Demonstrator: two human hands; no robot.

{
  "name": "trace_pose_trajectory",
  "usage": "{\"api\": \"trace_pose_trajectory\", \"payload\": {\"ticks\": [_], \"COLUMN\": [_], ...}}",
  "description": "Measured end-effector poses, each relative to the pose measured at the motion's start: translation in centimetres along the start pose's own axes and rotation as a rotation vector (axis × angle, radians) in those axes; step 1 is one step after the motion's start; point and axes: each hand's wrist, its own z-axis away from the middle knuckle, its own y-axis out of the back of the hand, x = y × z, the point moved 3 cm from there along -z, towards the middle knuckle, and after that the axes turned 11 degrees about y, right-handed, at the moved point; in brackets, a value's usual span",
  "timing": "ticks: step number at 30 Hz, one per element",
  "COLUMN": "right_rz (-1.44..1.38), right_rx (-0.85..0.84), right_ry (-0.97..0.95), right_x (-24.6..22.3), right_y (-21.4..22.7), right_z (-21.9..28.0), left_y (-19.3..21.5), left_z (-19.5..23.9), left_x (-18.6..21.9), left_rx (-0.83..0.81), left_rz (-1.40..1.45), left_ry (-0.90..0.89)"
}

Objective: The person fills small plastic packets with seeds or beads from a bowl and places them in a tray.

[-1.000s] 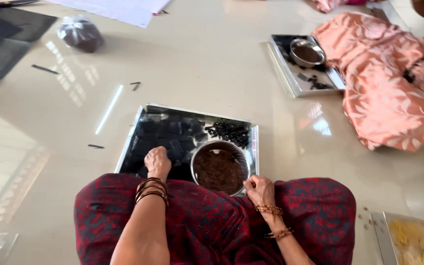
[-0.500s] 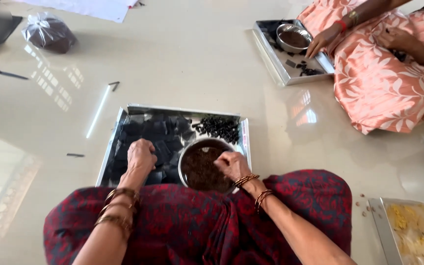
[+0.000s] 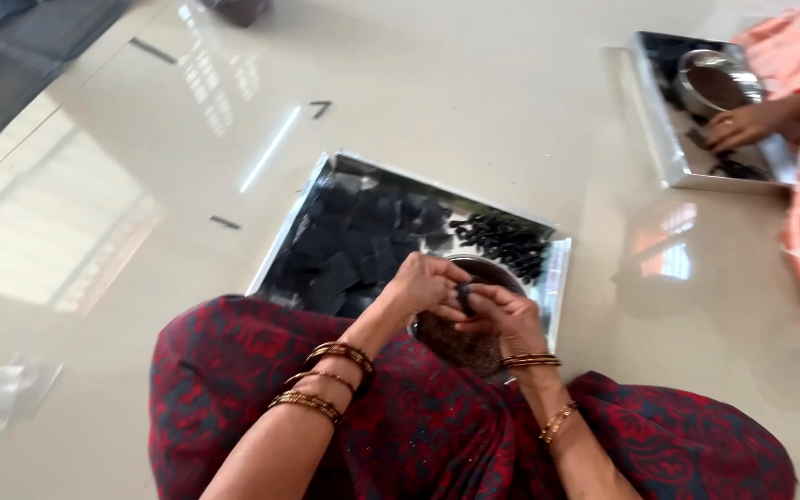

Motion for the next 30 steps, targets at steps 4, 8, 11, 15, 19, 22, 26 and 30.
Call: {"api": "trace_pose_trajectory", "payload": {"ticks": [4,8,11,15,19,22,26,30], "right_rz": [0.057,0.137,0.142,0.211,0.343,0.452,0.423,0.504], "right_rx": [0.073,0.073,0.041,-0.003,-0.019,0.007,0.075,0.079], "right_ry": [0.068,0.068,0.142,0.185,0.331,0.397,0.398,0.471], "right_x": [-1.1,-1.9,-4.6,-5.1,-3.4,-3.2,-5.9,-5.9], "right_y": [0.1,-0.5,-2.9,-4.2,-3.7,-3.5,-5.4,-5.2], "right_z": [0.2,0.6,1.1,1.2,1.5,1.6,1.8,2.1], "left_y": [0.2,0.3,0.9,1.5,1.6,1.4,1.4,1.3], "left_z": [1.6,1.9,1.6,1.4,1.1,0.7,0.2,0.1], "left_x": [1.3,1.9,2.0,1.8,1.4,1.1,0.7,0.7], "left_rx": [-0.061,-0.045,0.021,0.071,0.108,0.114,0.129,0.110], "left_rz": [0.103,0.117,0.121,0.167,0.135,0.092,0.079,0.078], "left_ry": [0.094,0.127,0.122,0.092,0.079,0.073,0.068,0.082]}}
